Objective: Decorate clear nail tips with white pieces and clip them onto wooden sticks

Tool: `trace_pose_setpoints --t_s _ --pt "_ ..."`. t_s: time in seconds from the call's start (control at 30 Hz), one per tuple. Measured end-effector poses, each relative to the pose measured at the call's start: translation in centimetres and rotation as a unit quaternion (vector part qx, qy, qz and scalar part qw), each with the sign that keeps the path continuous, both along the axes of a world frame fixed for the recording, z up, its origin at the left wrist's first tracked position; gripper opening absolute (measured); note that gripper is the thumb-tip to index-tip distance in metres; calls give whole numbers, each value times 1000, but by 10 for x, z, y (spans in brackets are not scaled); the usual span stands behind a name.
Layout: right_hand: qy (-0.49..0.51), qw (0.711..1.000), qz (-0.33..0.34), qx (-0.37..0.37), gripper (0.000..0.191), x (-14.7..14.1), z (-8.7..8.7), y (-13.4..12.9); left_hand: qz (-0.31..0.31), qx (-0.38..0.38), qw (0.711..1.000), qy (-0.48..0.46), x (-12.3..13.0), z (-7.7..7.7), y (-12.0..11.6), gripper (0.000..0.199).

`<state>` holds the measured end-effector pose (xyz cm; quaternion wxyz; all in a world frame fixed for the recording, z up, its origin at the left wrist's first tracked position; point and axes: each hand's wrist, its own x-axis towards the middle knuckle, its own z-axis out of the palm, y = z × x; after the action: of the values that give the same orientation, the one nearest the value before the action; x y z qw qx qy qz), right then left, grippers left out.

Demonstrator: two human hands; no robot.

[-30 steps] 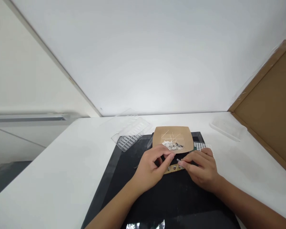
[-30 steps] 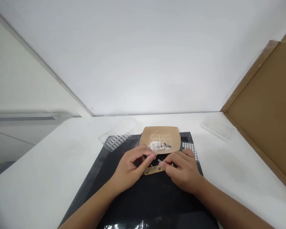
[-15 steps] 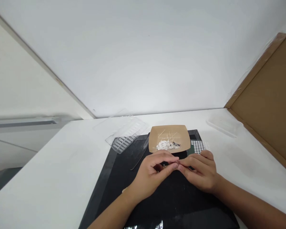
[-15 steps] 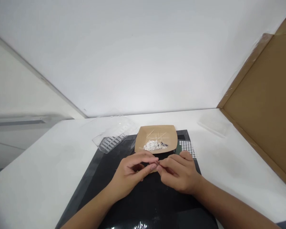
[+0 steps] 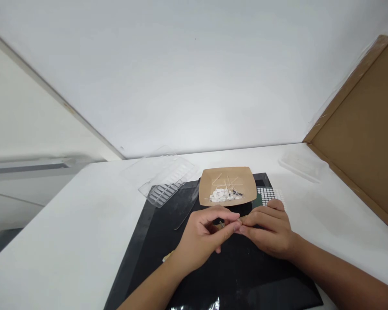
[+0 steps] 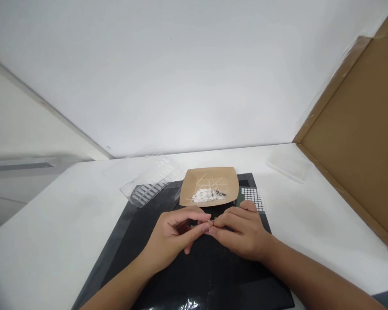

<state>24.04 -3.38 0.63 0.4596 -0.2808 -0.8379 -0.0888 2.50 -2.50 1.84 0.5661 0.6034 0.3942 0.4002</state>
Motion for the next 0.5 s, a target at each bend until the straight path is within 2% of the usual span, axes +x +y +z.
trace_pose_setpoints --t_s 0.27,0.5 --pt "29 997 45 -53 22 6 -3 4 10 -18 999 37 -1 -2 1 25" --pt "56 993 10 -99 18 2 -2 5 6 -18 998 56 -1 0 2 29"
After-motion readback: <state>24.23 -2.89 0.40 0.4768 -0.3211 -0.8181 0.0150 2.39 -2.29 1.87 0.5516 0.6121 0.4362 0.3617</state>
